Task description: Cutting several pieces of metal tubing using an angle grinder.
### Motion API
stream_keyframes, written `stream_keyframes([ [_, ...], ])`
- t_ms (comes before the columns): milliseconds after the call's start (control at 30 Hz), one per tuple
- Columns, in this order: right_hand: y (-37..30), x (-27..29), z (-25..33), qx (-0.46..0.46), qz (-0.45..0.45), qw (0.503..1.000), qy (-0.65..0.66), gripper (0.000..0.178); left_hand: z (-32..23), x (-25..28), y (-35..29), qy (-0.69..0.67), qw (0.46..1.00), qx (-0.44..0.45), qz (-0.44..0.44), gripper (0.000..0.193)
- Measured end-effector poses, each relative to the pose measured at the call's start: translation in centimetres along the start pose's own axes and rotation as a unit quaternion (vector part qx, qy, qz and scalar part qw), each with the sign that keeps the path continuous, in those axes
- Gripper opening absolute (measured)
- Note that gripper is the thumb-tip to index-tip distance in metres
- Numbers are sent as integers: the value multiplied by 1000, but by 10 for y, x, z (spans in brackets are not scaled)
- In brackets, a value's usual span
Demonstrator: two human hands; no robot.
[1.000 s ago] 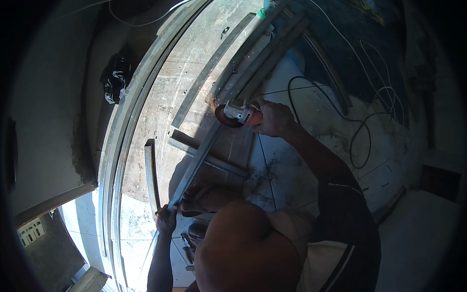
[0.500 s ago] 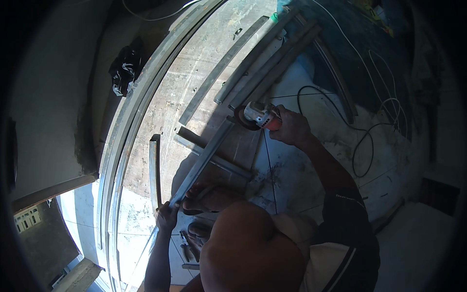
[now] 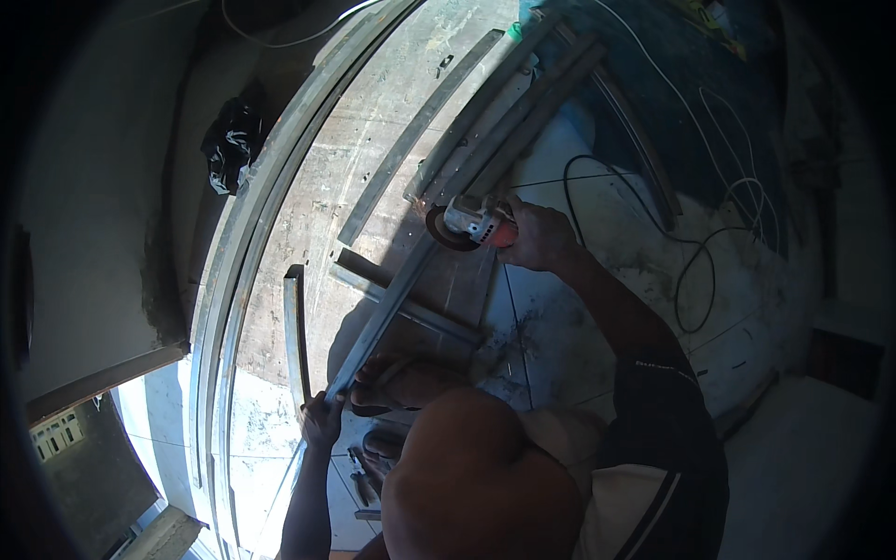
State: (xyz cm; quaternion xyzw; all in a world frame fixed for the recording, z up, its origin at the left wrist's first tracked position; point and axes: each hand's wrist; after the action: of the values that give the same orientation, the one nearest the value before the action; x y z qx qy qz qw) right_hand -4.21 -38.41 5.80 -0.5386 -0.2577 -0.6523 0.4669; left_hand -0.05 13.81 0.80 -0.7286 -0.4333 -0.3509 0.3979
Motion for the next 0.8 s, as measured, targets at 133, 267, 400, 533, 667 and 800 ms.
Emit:
stream_keyframes([
  [133, 0, -4, -1, -9, -2, 1000, 1, 68, -1, 2, 2, 32, 999, 31, 16, 53],
  [267, -9, -8, -9, -25, 12, 1000, 4, 66, -1, 2, 4, 36, 998, 41, 25, 53],
  [400, -23, -4, -21, -74, 2, 997, 3, 69, 1, 0, -1, 23, 1000, 8, -5, 52],
  [533, -39, -1, -21, -116, -17, 990, 73, 67, -1, -1, -2, 6, 999, -5, -31, 52],
  [667, -41, -2, -13, -87, -17, 993, 76, 67, -5, 5, 1, -5, 1000, 28, 7, 53],
  [800, -39, -8, -5, -62, -13, 994, 84, 67, -9, 7, 1, 4, 1000, 27, 6, 55],
])
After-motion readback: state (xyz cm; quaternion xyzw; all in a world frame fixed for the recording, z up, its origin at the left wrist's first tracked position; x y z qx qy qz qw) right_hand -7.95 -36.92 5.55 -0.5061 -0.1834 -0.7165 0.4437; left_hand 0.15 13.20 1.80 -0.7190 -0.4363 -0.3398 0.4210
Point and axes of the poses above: each hand's wrist, its own y-axis towards the middle knuckle, its own x-axis out of the back of the hand, z = x × y, and after that the axes turned 9 degrees about -z, right-handed
